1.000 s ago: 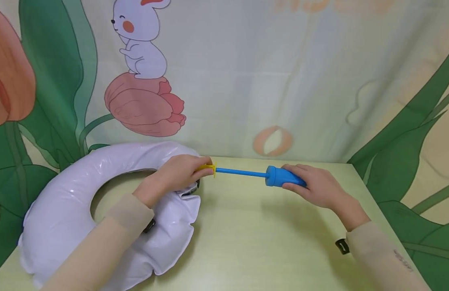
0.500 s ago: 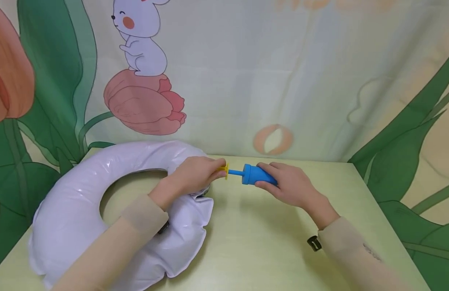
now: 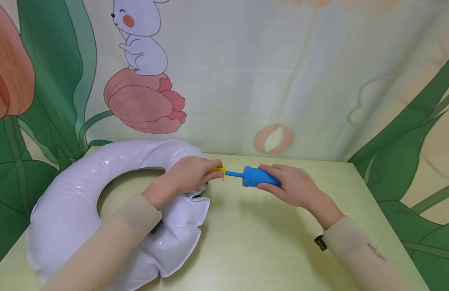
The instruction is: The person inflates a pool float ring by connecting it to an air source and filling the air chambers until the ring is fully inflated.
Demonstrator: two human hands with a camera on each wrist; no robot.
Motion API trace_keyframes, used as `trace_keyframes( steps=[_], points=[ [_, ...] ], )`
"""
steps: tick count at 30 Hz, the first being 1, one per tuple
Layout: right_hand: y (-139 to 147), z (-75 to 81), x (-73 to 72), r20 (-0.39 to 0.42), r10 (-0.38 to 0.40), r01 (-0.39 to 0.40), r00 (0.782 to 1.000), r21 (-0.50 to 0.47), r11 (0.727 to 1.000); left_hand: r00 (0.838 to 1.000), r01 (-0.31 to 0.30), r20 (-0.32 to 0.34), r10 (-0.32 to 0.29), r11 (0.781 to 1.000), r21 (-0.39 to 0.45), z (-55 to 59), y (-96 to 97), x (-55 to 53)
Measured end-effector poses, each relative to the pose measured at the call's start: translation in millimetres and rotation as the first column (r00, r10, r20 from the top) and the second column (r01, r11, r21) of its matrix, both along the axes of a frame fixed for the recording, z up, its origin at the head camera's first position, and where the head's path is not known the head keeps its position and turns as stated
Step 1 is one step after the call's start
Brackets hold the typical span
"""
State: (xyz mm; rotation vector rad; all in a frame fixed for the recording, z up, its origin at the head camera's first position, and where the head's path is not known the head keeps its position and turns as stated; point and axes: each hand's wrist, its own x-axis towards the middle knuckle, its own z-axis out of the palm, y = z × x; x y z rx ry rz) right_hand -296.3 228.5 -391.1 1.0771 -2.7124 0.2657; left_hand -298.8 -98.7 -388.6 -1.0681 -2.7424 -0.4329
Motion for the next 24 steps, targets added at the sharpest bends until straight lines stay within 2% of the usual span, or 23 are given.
trace_keyframes(
  steps=[6,11,17,21,24],
  points=[
    [39,1.8,-4.4,0.023,-0.015,0.015,1.000,-0.012,1.000,0.999,-0.035,0.020,0.035,0.999,0.014,3.9,-25.3,-0.1],
    [53,5.4,-9.2,0.012,-0.007,0.007,1.000,-0.006,1.000,0.999,-0.049,0.006,0.049,0.998,0.029,3.5,-31.9,1.1],
    [38,10.1,-7.7,-0.033,0.007,-0.006,0.999,0.027,1.000,0.999,-0.015,-0.051,0.017,0.999,0.032,2.5,-17.8,4.5],
    [16,14.6,-4.2,-0.077,0.013,-0.011,0.997,0.037,0.999,0.996,-0.005,-0.084,0.008,0.999,0.044,5.3,-2.4,5.5],
    [-3,16.8,-1.8,-0.094,0.010,-0.006,0.996,0.045,0.999,0.997,-0.002,-0.081,0.006,0.999,0.042,5.5,9.1,5.5]
  ],
)
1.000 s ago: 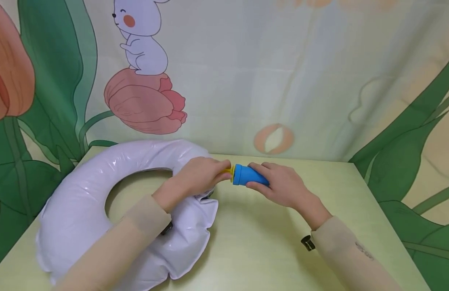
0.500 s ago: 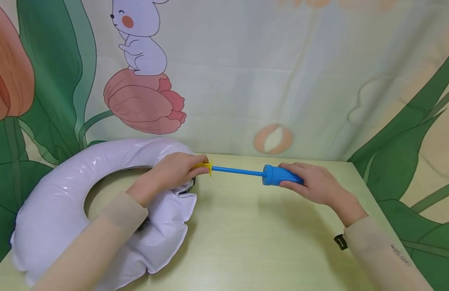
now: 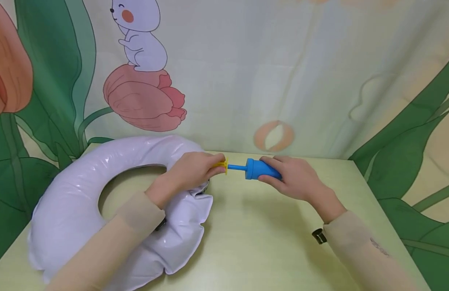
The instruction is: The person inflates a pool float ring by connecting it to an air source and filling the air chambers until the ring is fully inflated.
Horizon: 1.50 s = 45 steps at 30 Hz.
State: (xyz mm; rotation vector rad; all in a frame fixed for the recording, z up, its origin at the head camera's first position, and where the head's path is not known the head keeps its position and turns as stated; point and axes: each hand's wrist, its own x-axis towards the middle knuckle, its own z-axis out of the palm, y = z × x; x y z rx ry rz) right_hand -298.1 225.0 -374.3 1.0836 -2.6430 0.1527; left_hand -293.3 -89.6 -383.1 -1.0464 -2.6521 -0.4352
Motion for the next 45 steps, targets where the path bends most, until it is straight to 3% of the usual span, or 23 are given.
trace_keyframes(
  steps=[4,8,17,22,26,31,39,45],
  points=[
    [-21,-0.7,1.6,0.007,0.021,-0.021,1.000,0.008,1.000,0.999,-0.003,0.042,0.004,1.000,-0.024,-1.4,12.3,0.5],
    [-23,-7.8,1.9,0.038,0.026,-0.026,0.999,-0.007,1.000,0.998,-0.002,0.069,0.004,0.999,-0.033,-4.7,16.4,-0.5],
    [26,-24.1,-1.2,0.150,-0.027,0.037,0.988,-0.065,0.997,0.995,0.007,0.099,-0.005,1.000,-0.019,-13.5,-7.7,-7.5],
    [56,-15.9,-2.5,0.149,-0.036,0.048,0.988,-0.082,0.995,0.988,-0.040,0.147,0.041,0.999,-0.009,-9.0,-25.6,-7.9],
    [65,-11.2,-4.5,0.120,-0.047,0.055,0.992,-0.067,0.996,0.986,-0.061,0.154,0.062,0.998,-0.009,-5.2,-32.3,-6.7],
    [51,-9.4,-5.1,0.052,-0.046,0.047,0.998,-0.029,0.998,0.992,-0.052,0.113,0.053,0.999,-0.018,-3.3,-28.3,-6.2],
    [3,-2.6,-3.6,-0.009,-0.004,0.003,1.000,-0.013,1.000,0.998,-0.035,0.051,0.037,0.999,-0.032,3.1,-8.2,-2.3],
    [-24,-6.1,2.3,-0.047,0.027,-0.027,0.999,0.002,1.000,0.998,-0.001,0.070,0.006,0.998,-0.065,4.2,9.4,-1.1]
  ],
)
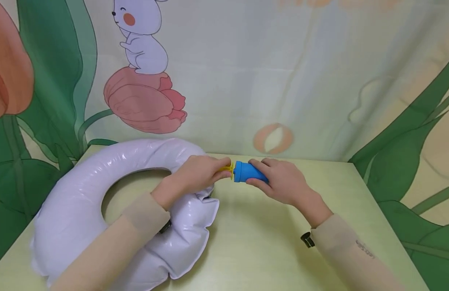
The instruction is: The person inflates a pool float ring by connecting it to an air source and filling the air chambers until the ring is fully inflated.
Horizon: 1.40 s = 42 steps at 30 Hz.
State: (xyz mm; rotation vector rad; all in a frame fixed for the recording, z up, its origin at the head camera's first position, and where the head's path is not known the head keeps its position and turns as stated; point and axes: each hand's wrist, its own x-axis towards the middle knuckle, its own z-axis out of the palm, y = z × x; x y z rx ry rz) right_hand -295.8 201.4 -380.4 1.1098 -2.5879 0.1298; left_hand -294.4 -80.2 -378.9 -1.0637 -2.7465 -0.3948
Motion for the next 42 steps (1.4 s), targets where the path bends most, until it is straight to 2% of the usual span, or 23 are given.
trace_keyframes(
  steps=[5,11,17,21,25,32,38,42],
  points=[
    [5,-5.8,0.7,0.022,0.002,-0.002,1.000,-0.017,1.000,1.000,0.001,0.024,0.000,1.000,-0.013,-3.3,0.8,-1.0],
    [42,-14.1,-7.8,0.089,-0.010,0.017,0.996,-0.070,0.997,0.999,-0.015,0.044,0.016,1.000,-0.012,-0.3,-17.1,-2.1],
    [79,-6.0,-13.5,0.095,-0.033,0.041,0.995,-0.080,0.996,0.994,-0.074,0.086,0.073,0.997,0.009,1.9,-37.7,-3.9],
    [91,-3.1,-11.3,0.117,-0.055,0.064,0.992,-0.074,0.995,0.995,-0.066,0.075,0.065,0.998,0.006,3.0,-40.1,-1.5],
    [84,-1.3,-6.2,0.092,-0.044,0.050,0.995,-0.063,0.997,0.998,-0.045,0.041,0.044,0.999,0.011,4.1,-34.1,0.5],
    [50,5.8,-1.5,0.019,-0.034,0.035,0.999,-0.031,0.999,0.999,-0.042,-0.015,0.042,0.999,0.025,6.7,-16.0,3.4],
    [22,8.9,0.5,-0.019,-0.031,0.030,0.999,-0.027,0.999,1.000,-0.018,-0.015,0.018,1.000,0.016,12.2,5.9,4.8],
    [8,9.9,2.8,-0.040,-0.013,0.012,0.999,-0.031,0.999,1.000,-0.031,0.000,0.031,1.000,0.003,13.3,15.9,6.1]
  ],
)
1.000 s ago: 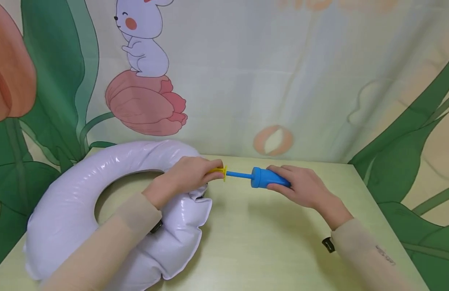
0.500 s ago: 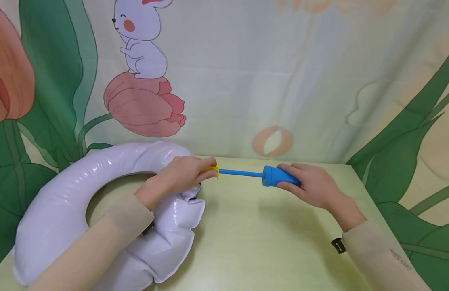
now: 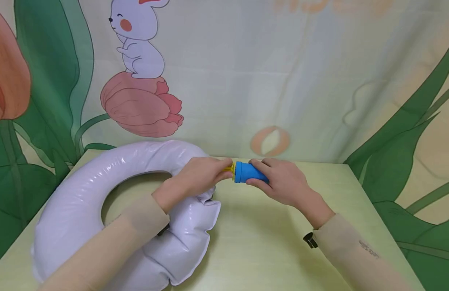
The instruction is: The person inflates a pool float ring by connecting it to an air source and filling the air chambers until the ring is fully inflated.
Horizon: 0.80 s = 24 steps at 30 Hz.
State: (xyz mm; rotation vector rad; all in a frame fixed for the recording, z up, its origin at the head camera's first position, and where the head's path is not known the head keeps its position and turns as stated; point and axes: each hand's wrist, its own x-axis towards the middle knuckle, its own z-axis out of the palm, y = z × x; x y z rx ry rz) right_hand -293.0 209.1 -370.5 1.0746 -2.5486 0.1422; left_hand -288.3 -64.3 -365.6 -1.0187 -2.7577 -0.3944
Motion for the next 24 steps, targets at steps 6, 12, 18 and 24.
trace_keyframes(
  steps=[6,12,18,24],
  points=[
    [4,-7.0,0.5,0.065,-0.010,0.010,0.998,-0.004,1.000,0.999,0.015,0.034,-0.016,1.000,0.006,-8.6,-6.7,-3.7],
    [41,-22.8,-5.7,0.166,-0.024,0.030,0.986,-0.034,0.999,0.996,0.015,0.086,-0.015,1.000,-0.001,-17.6,-30.8,-9.5],
    [79,-25.0,-13.4,0.205,-0.042,0.058,0.978,-0.070,0.996,0.996,-0.006,0.090,0.004,1.000,0.019,-17.4,-49.8,-9.7],
    [77,-26.5,-15.1,0.184,-0.035,0.044,0.982,-0.044,0.998,0.998,0.003,0.067,-0.004,1.000,0.013,-20.6,-49.0,-8.8]
  ],
)
